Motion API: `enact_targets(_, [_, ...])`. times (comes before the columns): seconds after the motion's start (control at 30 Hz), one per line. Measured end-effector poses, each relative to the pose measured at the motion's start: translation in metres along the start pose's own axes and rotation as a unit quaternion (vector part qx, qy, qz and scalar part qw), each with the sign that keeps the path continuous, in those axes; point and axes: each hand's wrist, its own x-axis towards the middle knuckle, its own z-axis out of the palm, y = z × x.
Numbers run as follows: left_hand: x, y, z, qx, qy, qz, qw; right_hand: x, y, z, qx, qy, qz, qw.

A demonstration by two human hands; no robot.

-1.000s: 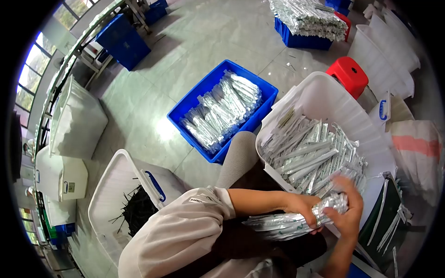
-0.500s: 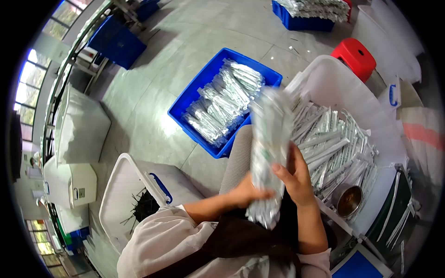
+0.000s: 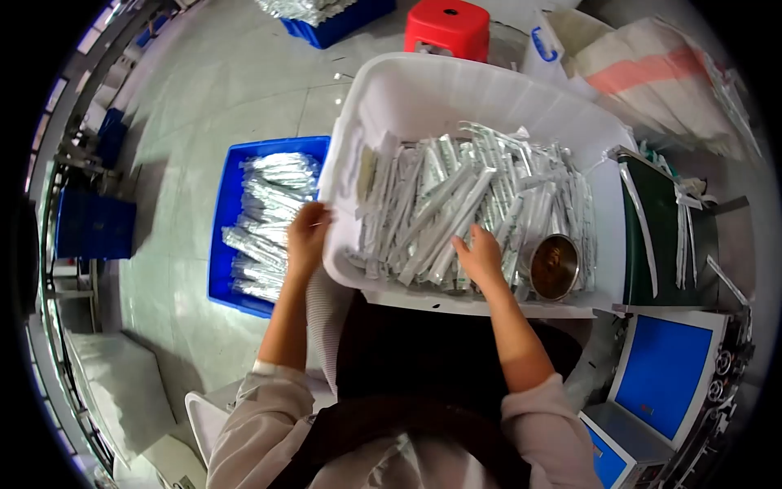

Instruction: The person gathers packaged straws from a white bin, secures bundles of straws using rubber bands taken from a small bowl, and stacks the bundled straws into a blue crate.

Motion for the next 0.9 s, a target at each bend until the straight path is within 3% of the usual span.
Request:
enact_targets(0.07, [0.017,0.026,0.073,0.046,-0.100,0.021,0.994,0.026,-0.005,0.010,-0.074,-0.016,0.050,0.996])
enact_targets(0.13, [0.038,0.009,0.136,0.163,-0.119,0.058,0.978,0.044,0.003,0.033,-0.109,0.004,0.067,0.992])
enact_targets(0.17, [0.046,-0.003,0.162,0.230,-0.152,0.032,0.961,0.051,0.006,0.039,-0.143,0.022,0.082,0.986])
enact_targets(0.2, [0.051,0.009,0.178,0.237,-0.208,-0.071,0.946,0.054,0.005,0.041,-0.142,0.024,0.085,0.986])
enact_targets(0.27, [0.053,0.008,0.208,0.259,-0.214,-0.078,0.938,0.057,0.006,0.039,-0.119,0.037,0.082,0.989])
enact_targets(0.33, [0.049,0.007,0.230,0.420,-0.240,-0.051,0.873,0.070,0.022,0.050,-0.103,0.052,0.052,0.992])
enact_targets(0.4, [0.051,0.009,0.241,0.418,-0.226,-0.101,0.874,0.075,0.028,0.062,-0.113,0.179,-0.045,0.976])
enact_targets(0.43, [0.055,0.017,0.237,0.406,-0.242,-0.142,0.870,0.082,0.026,0.060,-0.066,0.100,0.010,0.993])
enact_targets(0.47, [0.060,0.025,0.231,0.394,-0.258,-0.182,0.863,0.084,0.022,0.059,-0.062,0.101,0.013,0.993])
enact_targets(0.53, [0.069,0.027,0.221,0.381,-0.266,-0.185,0.866,0.080,0.007,0.056,-0.007,0.018,0.025,0.999])
enact_targets(0.57, [0.075,0.027,0.216,0.348,-0.308,-0.225,0.857,0.074,-0.007,0.055,-0.098,0.068,-0.011,0.993])
enact_targets(0.6, [0.078,0.026,0.212,0.313,-0.349,-0.265,0.843,0.072,-0.012,0.055,-0.095,0.069,-0.006,0.993])
enact_targets(0.67, [0.075,0.024,0.211,0.311,-0.350,-0.271,0.841,0.070,-0.015,0.056,-0.123,-0.031,0.100,0.987])
enact_targets(0.7, [0.071,0.014,0.214,0.303,-0.351,-0.283,0.840,0.078,0.001,0.066,-0.088,-0.128,0.145,0.977])
enact_targets(0.8, [0.057,-0.010,0.229,0.310,-0.326,-0.302,0.841,0.076,-0.005,0.069,-0.149,-0.088,0.116,0.978])
enact_targets(0.83, [0.051,-0.010,0.229,0.355,-0.269,-0.255,0.858,0.074,-0.009,0.068,-0.147,-0.082,0.121,0.978])
enact_targets(0.9, [0.039,-0.019,0.229,0.392,-0.123,-0.187,0.892,0.070,-0.019,0.061,0.043,-0.167,0.173,0.970])
